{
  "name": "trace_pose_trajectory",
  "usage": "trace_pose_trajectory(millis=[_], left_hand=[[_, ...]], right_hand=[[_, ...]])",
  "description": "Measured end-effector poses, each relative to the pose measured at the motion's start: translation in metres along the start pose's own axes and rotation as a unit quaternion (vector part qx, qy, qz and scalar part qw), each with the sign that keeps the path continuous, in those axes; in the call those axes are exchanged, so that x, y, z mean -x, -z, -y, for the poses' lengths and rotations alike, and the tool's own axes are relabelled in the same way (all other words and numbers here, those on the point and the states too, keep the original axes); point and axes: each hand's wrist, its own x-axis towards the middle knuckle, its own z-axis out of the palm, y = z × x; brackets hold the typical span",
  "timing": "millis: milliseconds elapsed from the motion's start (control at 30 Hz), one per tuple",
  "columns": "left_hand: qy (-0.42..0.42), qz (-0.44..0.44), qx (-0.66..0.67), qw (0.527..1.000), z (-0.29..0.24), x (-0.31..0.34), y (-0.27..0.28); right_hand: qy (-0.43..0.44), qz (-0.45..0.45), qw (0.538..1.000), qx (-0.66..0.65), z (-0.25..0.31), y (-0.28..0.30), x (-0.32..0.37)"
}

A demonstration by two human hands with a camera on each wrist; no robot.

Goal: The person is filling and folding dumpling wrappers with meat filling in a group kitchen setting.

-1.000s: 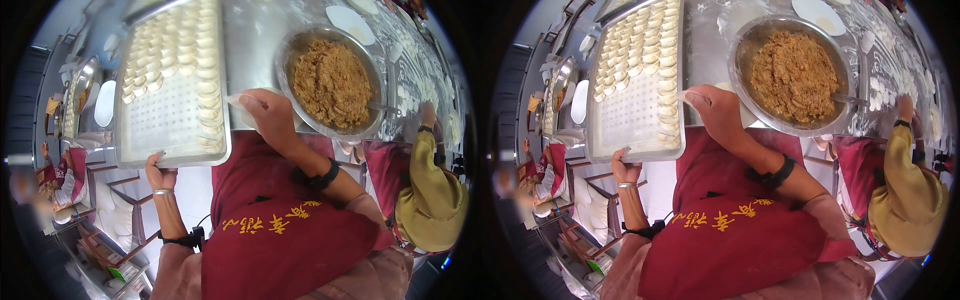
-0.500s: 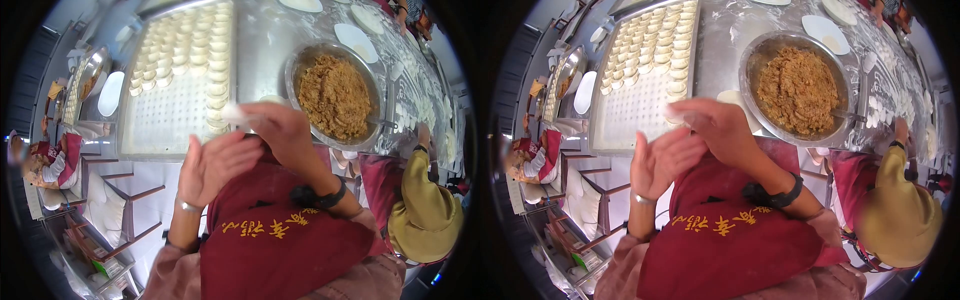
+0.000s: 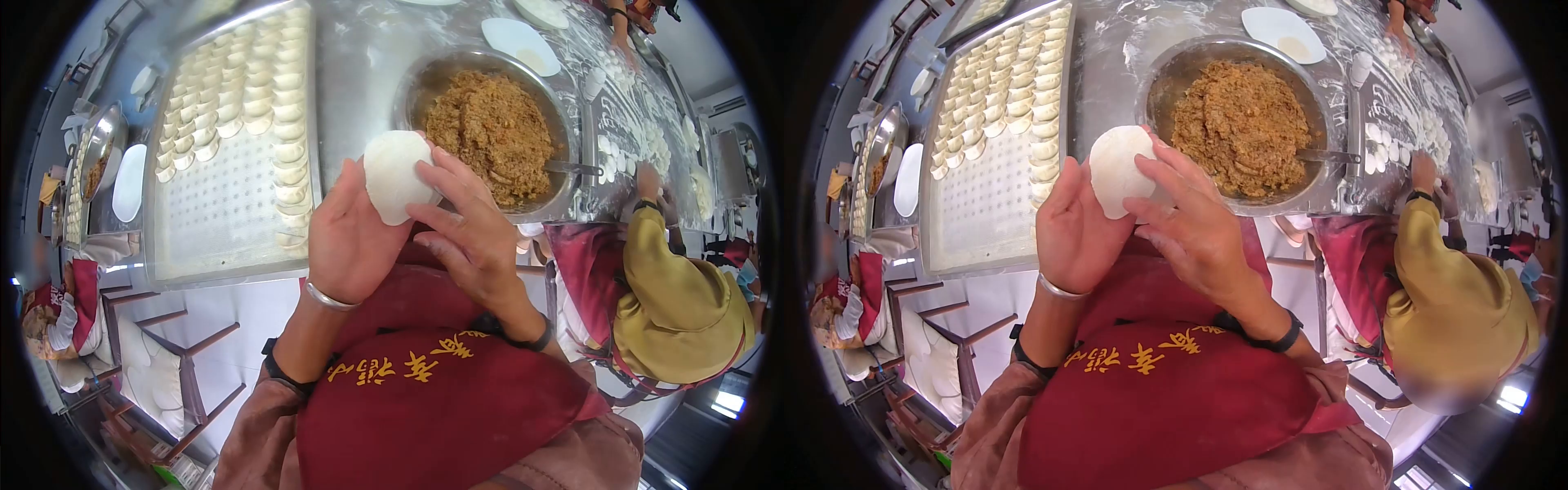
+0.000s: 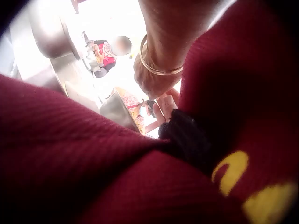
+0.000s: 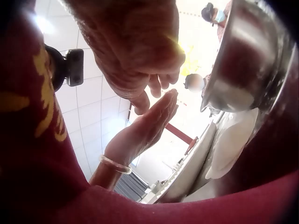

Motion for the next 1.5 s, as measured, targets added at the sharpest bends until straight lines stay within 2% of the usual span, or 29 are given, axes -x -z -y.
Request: trace_pose_trajectory(millis=[67,167,267,367,400,467,533,633,667,700,767,867,967,1100,1200,1333,1433,1500], left_hand=[[0.002,-0.009,0.005,1.000,0.004,0.000,-0.003],[0.003,0.025,-0.005,1.000,0.006,0.001,0.002],[-0.007,-0.021,0.013,1.000,0.011,-0.001,-0.004],[-0.001,-0.028,-0.116,0.993,0.009,0.000,0.003],[-0.005,-0.059,-0.116,0.991,0.011,0.000,0.002],[0.038,-0.085,-0.168,0.981,0.009,0.002,0.003],[0.061,-0.129,-0.222,0.965,0.012,0.001,-0.002],[0.123,-0.081,-0.283,0.948,0.009,0.002,0.004],[0.121,-0.111,-0.291,0.943,0.013,0.003,-0.005],[0.127,-0.104,-0.293,0.942,0.013,0.004,-0.005],[0.138,-0.093,-0.297,0.940,0.011,0.007,-0.002],[0.089,-0.120,-0.313,0.938,0.018,0.006,-0.007],[0.075,-0.090,-0.296,0.948,0.019,0.003,-0.009],[0.098,-0.057,-0.283,0.952,0.016,-0.006,-0.021],[0.096,-0.052,-0.286,0.952,0.016,-0.012,-0.028],[0.105,-0.053,-0.285,0.951,0.018,-0.018,-0.031],[0.110,-0.056,-0.282,0.951,0.023,-0.019,-0.029],[0.110,-0.057,-0.284,0.951,0.025,-0.019,-0.028]], right_hand=[[0.004,-0.001,1.000,0.005,0.002,-0.001,-0.001],[0.020,0.008,1.000,0.008,-0.002,-0.003,0.001],[0.022,-0.048,0.997,0.055,0.003,0.012,0.001],[-0.069,-0.162,0.978,0.109,-0.004,0.046,0.032],[-0.171,-0.223,0.956,0.080,-0.004,0.059,0.037],[-0.357,-0.343,0.869,0.010,-0.004,0.081,0.048],[-0.378,-0.381,0.844,-0.005,-0.025,0.097,0.058],[-0.396,-0.392,0.830,0.010,-0.063,0.108,0.068],[-0.404,-0.392,0.827,0.002,-0.074,0.109,0.065],[-0.411,-0.392,0.823,-0.006,-0.082,0.109,0.059],[-0.401,-0.378,0.834,-0.010,-0.091,0.111,0.043],[-0.389,-0.348,0.850,-0.067,-0.107,0.111,0.031],[-0.369,-0.301,0.877,-0.063,-0.108,0.102,0.021],[-0.285,-0.190,0.932,0.114,-0.115,0.107,0.027],[-0.307,-0.226,0.920,0.094,-0.094,0.127,0.024],[-0.298,-0.334,0.894,0.023,-0.088,0.139,0.012],[-0.230,-0.371,0.900,0.010,-0.117,0.125,0.011],[-0.228,-0.351,0.907,0.045,-0.133,0.118,0.011]])
